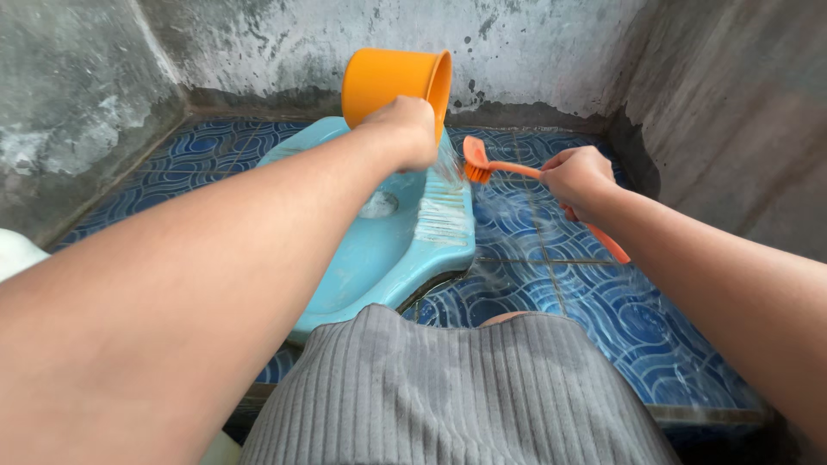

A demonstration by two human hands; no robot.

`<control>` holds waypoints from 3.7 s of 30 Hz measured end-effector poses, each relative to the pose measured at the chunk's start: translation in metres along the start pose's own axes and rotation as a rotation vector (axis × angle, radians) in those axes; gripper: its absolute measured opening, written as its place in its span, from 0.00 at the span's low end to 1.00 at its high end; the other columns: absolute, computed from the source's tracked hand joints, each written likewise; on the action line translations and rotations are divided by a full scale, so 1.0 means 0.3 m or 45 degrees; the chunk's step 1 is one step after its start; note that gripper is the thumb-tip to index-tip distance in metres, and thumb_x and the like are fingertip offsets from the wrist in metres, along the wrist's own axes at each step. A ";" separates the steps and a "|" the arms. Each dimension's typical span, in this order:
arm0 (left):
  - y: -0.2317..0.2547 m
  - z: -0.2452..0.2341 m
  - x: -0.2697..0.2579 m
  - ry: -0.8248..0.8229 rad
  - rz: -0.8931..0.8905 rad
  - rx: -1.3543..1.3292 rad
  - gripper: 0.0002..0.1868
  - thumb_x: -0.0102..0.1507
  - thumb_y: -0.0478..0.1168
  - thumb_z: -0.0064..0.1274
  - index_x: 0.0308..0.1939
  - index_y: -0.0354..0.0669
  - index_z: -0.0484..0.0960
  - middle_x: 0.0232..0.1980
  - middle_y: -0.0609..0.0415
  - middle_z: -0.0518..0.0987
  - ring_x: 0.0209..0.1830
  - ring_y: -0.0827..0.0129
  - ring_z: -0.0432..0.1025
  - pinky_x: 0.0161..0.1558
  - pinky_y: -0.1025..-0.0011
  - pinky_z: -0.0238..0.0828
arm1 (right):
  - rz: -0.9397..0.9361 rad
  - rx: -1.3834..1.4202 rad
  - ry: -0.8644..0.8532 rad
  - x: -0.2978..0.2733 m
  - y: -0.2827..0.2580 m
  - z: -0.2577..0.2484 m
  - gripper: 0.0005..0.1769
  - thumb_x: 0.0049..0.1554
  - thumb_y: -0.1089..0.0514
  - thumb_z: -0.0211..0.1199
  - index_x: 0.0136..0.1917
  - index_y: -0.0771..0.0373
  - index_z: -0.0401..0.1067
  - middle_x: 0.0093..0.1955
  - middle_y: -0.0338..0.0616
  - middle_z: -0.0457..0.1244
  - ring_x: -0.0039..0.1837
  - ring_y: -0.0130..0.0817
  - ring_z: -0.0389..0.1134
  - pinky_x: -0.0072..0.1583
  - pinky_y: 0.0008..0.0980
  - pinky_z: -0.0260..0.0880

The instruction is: The person scrubs a light blue squat toilet using an orange brush and rinses it with water from an orange scoop.

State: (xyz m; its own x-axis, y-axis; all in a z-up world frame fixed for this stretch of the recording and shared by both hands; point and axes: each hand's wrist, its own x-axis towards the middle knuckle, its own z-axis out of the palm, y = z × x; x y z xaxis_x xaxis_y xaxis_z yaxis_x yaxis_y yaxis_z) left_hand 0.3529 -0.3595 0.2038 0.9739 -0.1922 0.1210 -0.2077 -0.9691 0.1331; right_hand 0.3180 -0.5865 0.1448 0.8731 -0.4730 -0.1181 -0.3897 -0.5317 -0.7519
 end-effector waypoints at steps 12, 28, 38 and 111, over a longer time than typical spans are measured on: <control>-0.094 -0.069 -0.182 0.066 0.096 0.329 0.16 0.58 0.32 0.56 0.50 0.37 0.84 0.53 0.41 0.83 0.55 0.51 0.78 0.51 0.57 0.77 | -0.042 -0.084 0.060 -0.101 -0.045 0.016 0.14 0.57 0.59 0.68 0.57 0.58 0.79 0.40 0.44 0.67 0.35 0.31 0.65 0.34 0.33 0.65; -0.587 -0.086 -0.875 0.593 -0.906 -0.261 0.25 0.68 0.47 0.41 0.62 0.32 0.60 0.49 0.23 0.79 0.53 0.31 0.74 0.57 0.41 0.66 | -0.541 -0.374 0.005 -0.161 -0.190 0.259 0.17 0.53 0.58 0.69 0.57 0.49 0.80 0.48 0.44 0.71 0.50 0.39 0.72 0.52 0.41 0.72; -0.847 0.254 -1.512 0.348 -1.376 -0.174 0.20 0.69 0.48 0.36 0.60 0.40 0.62 0.47 0.27 0.82 0.51 0.32 0.76 0.57 0.42 0.70 | 0.164 0.271 -0.544 -0.103 -0.310 0.514 0.05 0.55 0.70 0.66 0.44 0.75 0.71 0.36 0.48 0.59 0.33 0.33 0.57 0.32 0.28 0.57; -1.023 -0.484 -0.587 -0.843 -0.549 -0.509 0.17 0.66 0.42 0.58 0.42 0.30 0.71 0.19 0.51 0.69 0.06 0.72 0.53 0.14 0.65 0.56 | -0.432 -0.205 -0.764 -0.178 -0.193 0.217 0.18 0.52 0.69 0.66 0.57 0.68 0.78 0.31 0.47 0.62 0.29 0.33 0.58 0.33 0.34 0.62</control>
State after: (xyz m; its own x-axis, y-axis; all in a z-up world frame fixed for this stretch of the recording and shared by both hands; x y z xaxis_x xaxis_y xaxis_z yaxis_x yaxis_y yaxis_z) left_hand 0.2320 -0.0059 0.2844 0.8022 0.0072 -0.5970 0.2941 -0.8750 0.3846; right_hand 0.3131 -0.4848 0.1524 0.9467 0.1818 -0.2660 -0.0653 -0.7003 -0.7109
